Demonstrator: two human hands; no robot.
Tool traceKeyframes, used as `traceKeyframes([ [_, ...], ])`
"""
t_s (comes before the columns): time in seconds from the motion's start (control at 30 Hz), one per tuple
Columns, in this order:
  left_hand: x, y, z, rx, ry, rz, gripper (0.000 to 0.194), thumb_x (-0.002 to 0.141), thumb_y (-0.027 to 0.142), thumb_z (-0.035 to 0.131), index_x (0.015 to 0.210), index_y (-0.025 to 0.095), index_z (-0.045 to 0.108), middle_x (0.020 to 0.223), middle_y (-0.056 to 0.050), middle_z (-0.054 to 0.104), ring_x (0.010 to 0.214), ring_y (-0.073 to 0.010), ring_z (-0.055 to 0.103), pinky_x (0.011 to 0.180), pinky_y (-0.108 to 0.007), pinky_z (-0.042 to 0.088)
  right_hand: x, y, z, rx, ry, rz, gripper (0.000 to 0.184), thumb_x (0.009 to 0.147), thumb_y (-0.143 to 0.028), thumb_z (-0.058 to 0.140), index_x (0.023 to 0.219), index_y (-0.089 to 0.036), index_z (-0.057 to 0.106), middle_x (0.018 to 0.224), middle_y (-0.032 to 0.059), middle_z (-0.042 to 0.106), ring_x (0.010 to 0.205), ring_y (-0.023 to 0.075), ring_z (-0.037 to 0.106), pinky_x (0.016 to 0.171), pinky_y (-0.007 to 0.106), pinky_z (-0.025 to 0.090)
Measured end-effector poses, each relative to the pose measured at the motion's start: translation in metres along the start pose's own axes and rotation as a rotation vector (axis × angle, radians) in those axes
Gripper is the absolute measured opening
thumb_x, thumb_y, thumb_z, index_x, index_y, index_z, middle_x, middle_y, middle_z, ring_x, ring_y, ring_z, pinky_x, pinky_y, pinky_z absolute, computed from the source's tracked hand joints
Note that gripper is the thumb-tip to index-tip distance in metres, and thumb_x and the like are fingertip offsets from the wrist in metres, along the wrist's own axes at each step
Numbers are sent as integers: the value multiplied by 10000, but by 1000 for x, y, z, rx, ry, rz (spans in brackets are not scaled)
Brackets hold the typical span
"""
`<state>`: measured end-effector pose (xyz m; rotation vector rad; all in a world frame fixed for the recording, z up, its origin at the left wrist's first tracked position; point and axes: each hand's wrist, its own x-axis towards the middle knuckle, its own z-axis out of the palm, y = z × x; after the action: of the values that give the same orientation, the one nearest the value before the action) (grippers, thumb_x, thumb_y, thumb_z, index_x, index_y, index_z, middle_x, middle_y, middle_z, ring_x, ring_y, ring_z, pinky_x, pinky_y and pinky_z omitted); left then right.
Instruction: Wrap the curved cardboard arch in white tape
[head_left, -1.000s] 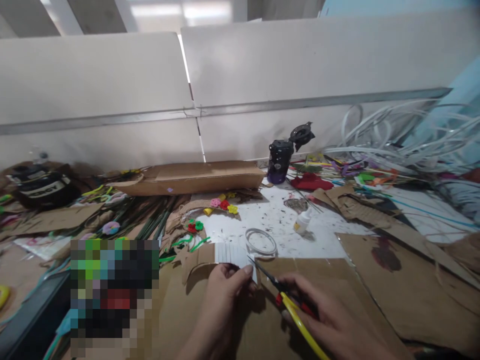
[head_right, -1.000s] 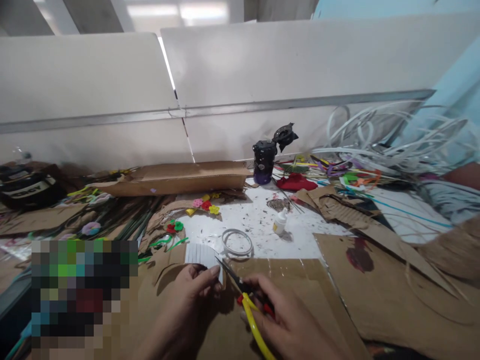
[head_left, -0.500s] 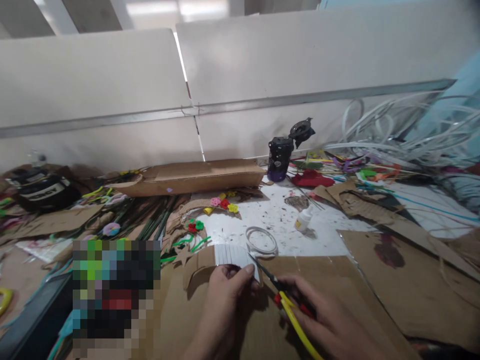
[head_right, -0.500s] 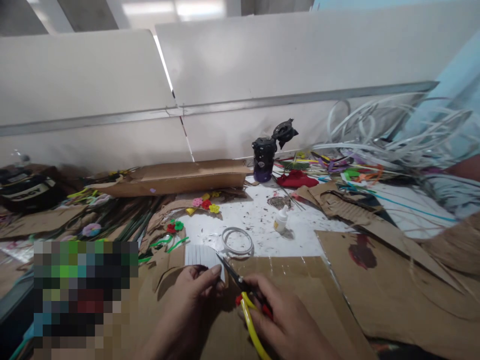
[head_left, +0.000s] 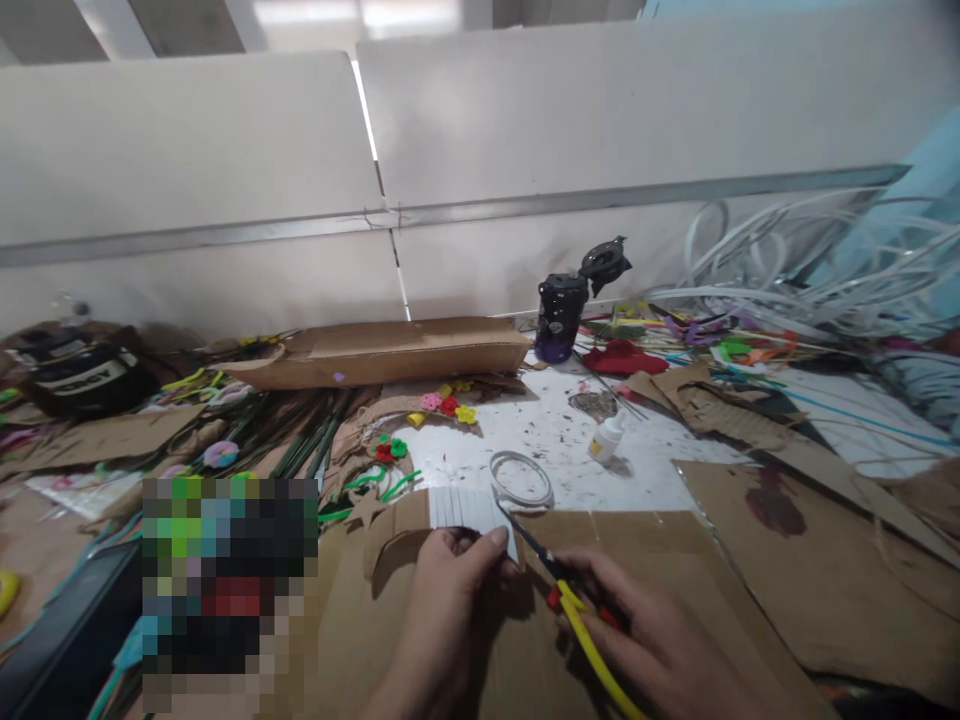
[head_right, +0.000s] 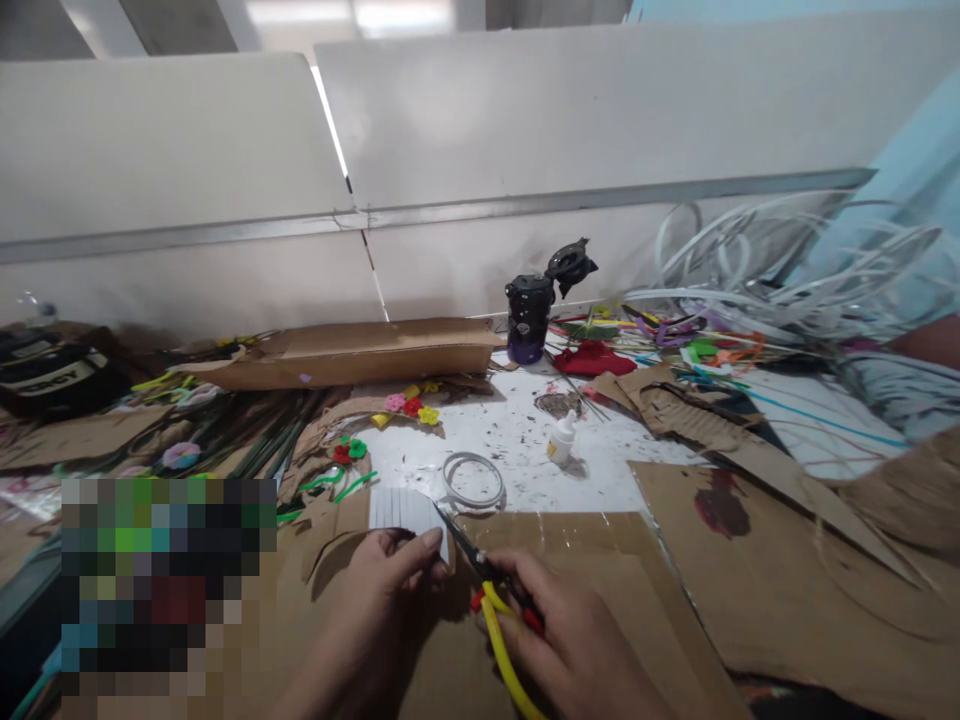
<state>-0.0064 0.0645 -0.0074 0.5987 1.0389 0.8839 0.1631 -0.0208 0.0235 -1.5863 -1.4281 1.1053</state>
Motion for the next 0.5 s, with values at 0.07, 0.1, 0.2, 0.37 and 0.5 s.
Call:
traceKeyframes([
  [0.07, 1, 0, 0, 1, -6, 6, 388, 627, 352, 913, 758, 189, 586, 585, -43, 666, 504, -180, 601, 493, -304, 520, 0, 1, 0, 34, -8, 17, 281, 964, -428, 587, 1149, -270, 727, 1084, 74, 782, 1011, 279, 725, 900, 364, 564],
  [0.1, 1, 0, 0, 0, -8, 5, 393, 621, 354, 916, 751, 190, 582, 579, -43, 663, 497, -182, 602, 488, -306, 521, 1, 2, 0, 70, -21, 28, 296, 967, -438, 586, 1163, -266, 723, 1083, 77, 781, 1005, 277, 723, 892, 361, 563],
  [0.2, 1, 1, 1, -10, -18, 0, 378, 632, 349, 906, 749, 189, 585, 567, -32, 652, 471, -176, 591, 478, -306, 518, 4, 9, 2, 220, -99, 76, 385, 954, -512, 604, 1187, -226, 714, 1012, 89, 769, 888, 252, 713, 778, 334, 564],
  [0.37, -1, 3, 2, 14, -34, 8, 336, 658, 326, 883, 758, 179, 599, 565, -28, 652, 468, -167, 588, 486, -294, 508, 8, 21, 4, 342, -114, 133, 485, 889, -593, 675, 1140, -181, 719, 936, 82, 729, 783, 207, 671, 689, 292, 525],
  [0.5, -1, 2, 3, 18, -19, 5, 344, 655, 334, 879, 714, 200, 568, 559, -19, 639, 472, -184, 600, 490, -317, 519, 9, 22, 5, 224, -101, 67, 387, 912, -489, 663, 1160, -194, 695, 930, 68, 742, 801, 212, 685, 682, 279, 521],
])
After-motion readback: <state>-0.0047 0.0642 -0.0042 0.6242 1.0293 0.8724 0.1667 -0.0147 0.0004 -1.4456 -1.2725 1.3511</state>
